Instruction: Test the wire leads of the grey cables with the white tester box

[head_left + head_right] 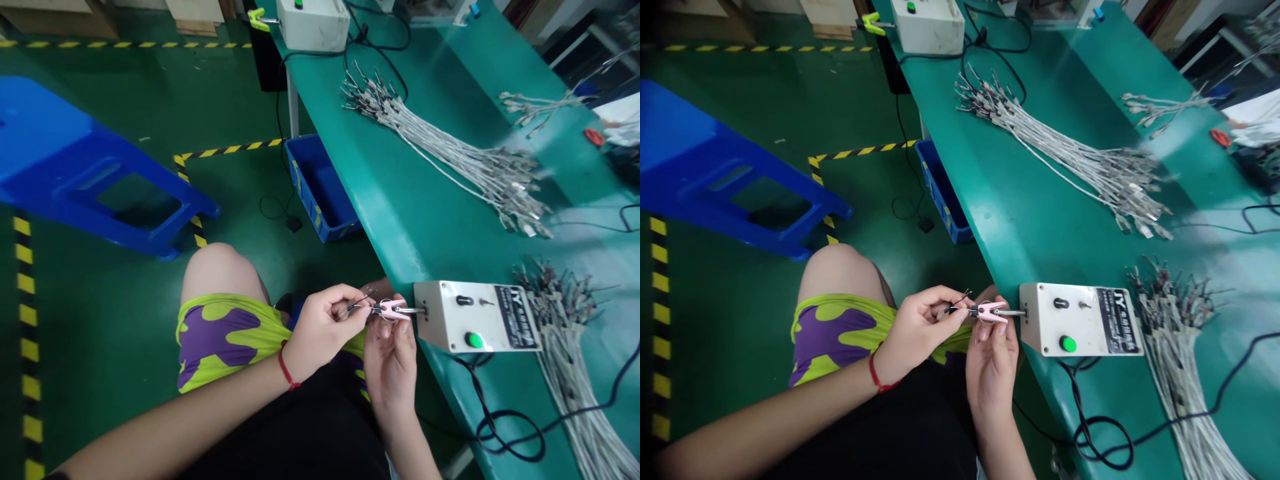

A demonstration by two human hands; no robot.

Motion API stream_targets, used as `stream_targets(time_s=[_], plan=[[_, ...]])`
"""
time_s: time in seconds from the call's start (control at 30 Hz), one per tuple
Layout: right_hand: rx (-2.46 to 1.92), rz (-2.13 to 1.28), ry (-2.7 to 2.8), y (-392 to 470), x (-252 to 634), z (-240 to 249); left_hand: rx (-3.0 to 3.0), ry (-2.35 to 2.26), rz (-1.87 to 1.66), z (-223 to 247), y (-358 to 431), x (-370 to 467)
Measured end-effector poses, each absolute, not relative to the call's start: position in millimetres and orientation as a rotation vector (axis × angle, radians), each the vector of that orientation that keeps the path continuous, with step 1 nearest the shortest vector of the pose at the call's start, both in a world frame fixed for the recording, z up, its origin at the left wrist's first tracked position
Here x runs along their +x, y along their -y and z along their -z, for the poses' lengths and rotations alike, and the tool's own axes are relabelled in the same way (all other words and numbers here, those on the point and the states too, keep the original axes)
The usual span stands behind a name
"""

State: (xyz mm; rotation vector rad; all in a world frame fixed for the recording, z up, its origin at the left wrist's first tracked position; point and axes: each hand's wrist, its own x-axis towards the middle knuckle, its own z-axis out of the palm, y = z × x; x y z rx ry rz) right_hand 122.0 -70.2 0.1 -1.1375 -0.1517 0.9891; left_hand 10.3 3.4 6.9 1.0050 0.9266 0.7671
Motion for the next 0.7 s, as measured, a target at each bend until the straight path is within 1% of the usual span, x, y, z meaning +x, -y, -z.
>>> stream_targets(time_s=[0.23, 0.3, 0.37, 0.43, 0.5, 0.57, 0.7], plan=[[-1.179, -1.010, 0.181, 79, 124, -3, 0.976, -0.944, -0.781, -10, -2, 11], [-1.283, -0.989, 0.210, 93, 123, -9, 0.968, -0.952, -0.778, -11, -2, 10], [-1.509, -0.782, 0.323, 107, 122, -18, 0.961, -0.956, -0.766, -13, -2, 9], [-1.725, -0.363, 0.492, 118, 125, -31, 0.956, -0.958, -0.751, -14, -2, 8], [-1.801, -0.014, 0.617, 121, 133, -42, 0.955, -0.959, -0.742, -14, -2, 7], [-1.850, 0.119, 0.694, 119, 144, -48, 0.956, -0.959, -0.741, -14, -2, 6], [-1.924, 0.230, 0.850, 118, 164, -43, 0.960, -0.947, -0.755, -12, 0, 7]])
